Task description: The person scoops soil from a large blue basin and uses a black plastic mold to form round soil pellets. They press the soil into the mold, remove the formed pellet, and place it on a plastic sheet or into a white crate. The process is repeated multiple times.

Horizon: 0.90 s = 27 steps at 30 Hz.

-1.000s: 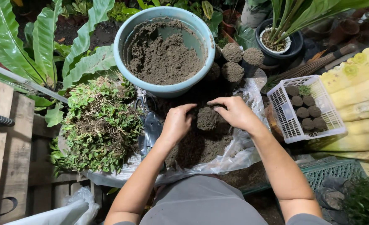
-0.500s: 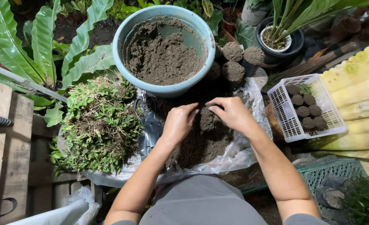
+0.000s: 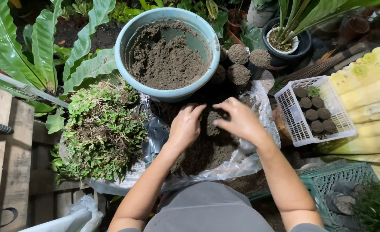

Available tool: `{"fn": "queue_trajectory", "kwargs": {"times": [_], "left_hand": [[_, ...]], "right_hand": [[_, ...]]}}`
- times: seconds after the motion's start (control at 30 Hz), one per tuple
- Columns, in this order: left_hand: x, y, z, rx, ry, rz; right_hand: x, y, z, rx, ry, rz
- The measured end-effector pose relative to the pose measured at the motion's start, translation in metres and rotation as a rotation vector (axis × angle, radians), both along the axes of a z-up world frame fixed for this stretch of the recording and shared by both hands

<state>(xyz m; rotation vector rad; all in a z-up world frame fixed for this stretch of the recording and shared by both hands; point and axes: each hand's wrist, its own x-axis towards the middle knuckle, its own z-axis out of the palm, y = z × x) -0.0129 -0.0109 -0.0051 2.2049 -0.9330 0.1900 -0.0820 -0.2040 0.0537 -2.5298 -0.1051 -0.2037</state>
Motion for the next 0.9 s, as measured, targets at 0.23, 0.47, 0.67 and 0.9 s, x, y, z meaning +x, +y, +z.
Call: {"fn": "queue_trajectory", "kwargs": {"times": [0.23,0.47,0.67,0.9], "left_hand": [[-0.012,0.008,0.001,-0.023,0.117,-0.091],[-0.011,0.016,0.008,-0.106,0.152,-0.032],[-0.010,0.013,0.007,-0.094,0.123,0.045],[0.007,-0.006,-0.040,-0.055,0.205,-0.163]], "right_hand": [[-0.011,-0.003,-0.036,-0.030,0.064,0.037],[-0.005,-0.005,-0.016,0.119,-0.029,-0.031],[-0.002,-0.007,-0.018,0.098,-0.044,-0.002],[0.010,-0.001,-0.019,-0.067,0.082,-0.073]]}}
